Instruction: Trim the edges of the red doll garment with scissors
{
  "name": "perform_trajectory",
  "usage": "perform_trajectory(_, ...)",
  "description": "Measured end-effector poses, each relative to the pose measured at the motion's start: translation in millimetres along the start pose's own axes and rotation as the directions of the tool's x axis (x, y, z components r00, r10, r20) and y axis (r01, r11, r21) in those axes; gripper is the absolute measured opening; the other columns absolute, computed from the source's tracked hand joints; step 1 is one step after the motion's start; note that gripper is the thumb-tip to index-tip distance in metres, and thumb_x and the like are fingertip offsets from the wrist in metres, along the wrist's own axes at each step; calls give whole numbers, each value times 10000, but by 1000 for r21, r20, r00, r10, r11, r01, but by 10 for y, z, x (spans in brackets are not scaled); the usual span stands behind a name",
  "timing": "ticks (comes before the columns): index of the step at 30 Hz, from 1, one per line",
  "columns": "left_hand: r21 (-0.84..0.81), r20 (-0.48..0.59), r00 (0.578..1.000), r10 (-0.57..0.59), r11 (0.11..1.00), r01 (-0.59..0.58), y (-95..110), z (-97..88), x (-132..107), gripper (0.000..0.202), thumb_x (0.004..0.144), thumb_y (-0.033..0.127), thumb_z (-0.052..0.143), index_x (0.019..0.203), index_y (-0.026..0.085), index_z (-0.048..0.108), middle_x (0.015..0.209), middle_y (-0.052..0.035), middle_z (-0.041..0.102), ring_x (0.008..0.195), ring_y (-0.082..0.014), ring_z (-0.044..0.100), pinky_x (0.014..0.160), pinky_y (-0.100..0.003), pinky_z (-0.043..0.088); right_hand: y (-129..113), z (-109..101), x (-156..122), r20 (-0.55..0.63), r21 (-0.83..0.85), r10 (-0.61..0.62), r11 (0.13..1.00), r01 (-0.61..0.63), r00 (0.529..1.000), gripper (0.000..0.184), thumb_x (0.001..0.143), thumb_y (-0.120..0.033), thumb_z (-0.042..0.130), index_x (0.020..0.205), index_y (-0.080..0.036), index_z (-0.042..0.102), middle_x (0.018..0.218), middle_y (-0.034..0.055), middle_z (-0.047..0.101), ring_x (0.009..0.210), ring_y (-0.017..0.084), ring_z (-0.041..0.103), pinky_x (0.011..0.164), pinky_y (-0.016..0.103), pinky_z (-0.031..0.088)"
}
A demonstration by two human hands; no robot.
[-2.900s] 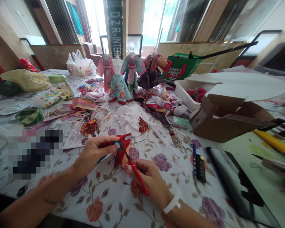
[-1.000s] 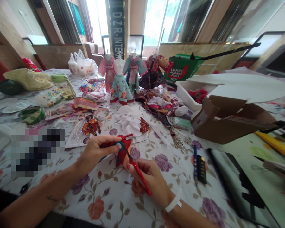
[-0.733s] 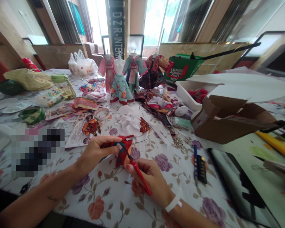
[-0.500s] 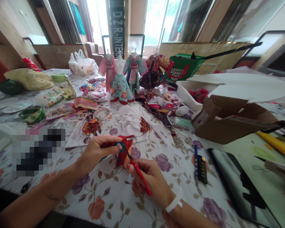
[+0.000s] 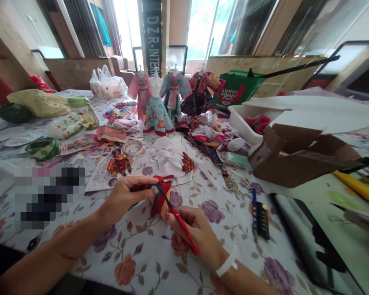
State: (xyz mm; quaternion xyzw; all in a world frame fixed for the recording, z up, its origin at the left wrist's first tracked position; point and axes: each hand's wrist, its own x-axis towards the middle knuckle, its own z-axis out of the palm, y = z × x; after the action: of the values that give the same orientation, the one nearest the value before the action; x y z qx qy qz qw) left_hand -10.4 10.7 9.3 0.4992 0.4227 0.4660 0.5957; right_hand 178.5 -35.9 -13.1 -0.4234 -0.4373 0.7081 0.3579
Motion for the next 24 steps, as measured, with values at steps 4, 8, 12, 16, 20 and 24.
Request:
perform_trajectory(4, 32, -1, 1000, -8, 999, 8, -5, 0, -4, 257, 639, 192, 768, 895, 187, 748, 855, -26, 738, 752, -125, 661, 692, -181, 522, -8, 1, 2, 0, 1, 8, 1000, -8, 1000, 471, 707, -554, 680, 537, -173, 461, 367, -47, 432, 339, 97, 437, 393, 239, 396)
perform_trajectory(8, 62, 6, 1000, -14, 998, 13, -7, 11, -9, 262, 637, 198, 769, 898, 190, 748, 811, -25, 732, 701, -119, 649, 641, -184, 515, -22, 10, -6, 2, -24, 17, 1000, -17, 1000, 482, 695, -569, 680, 529, -178, 452, 354, -53, 416, 337, 94, 431, 395, 236, 388)
perform_trajectory(12, 97, 9, 1000, -4, 995, 3, -4, 11, -16, 256, 643, 213, 766, 898, 195, 748, 811, -31, 728, 713, -130, 649, 617, -189, 507, -20, 16, -14, -8, -47, 15, 999, -16, 1000, 483, 695, -580, 673, 536, -180, 454, 353, -58, 411, 336, 96, 436, 395, 236, 390)
perform_trajectory(16, 119, 21, 1000, 19, 993, -22, 2, -1, -16, 252, 649, 224, 763, 899, 197, 748, 809, -34, 726, 715, -137, 650, 606, -195, 506, -26, 12, -19, -14, -76, 24, 997, -25, 1000, 493, 687, -600, 667, 540, -181, 451, 355, -54, 421, 336, 95, 441, 390, 228, 385)
perform_trajectory(20, 144, 33, 999, 40, 989, -44, 8, -10, -7, 245, 654, 227, 759, 897, 191, 749, 797, -41, 726, 716, -148, 654, 589, -200, 505, -38, 10, -23, -17, -88, 32, 996, -33, 999, 503, 677, -613, 666, 542, -180, 451, 363, -51, 427, 346, 96, 454, 393, 222, 381)
perform_trajectory(24, 159, 37, 998, 44, 986, -50, 22, -13, -6, 241, 662, 228, 753, 898, 180, 747, 809, -50, 728, 739, -163, 661, 596, -209, 513, -35, 11, -26, -24, -90, 43, 995, -45, 999, 509, 686, -613, 660, 540, -175, 446, 386, -37, 465, 349, 90, 458, 391, 213, 370)
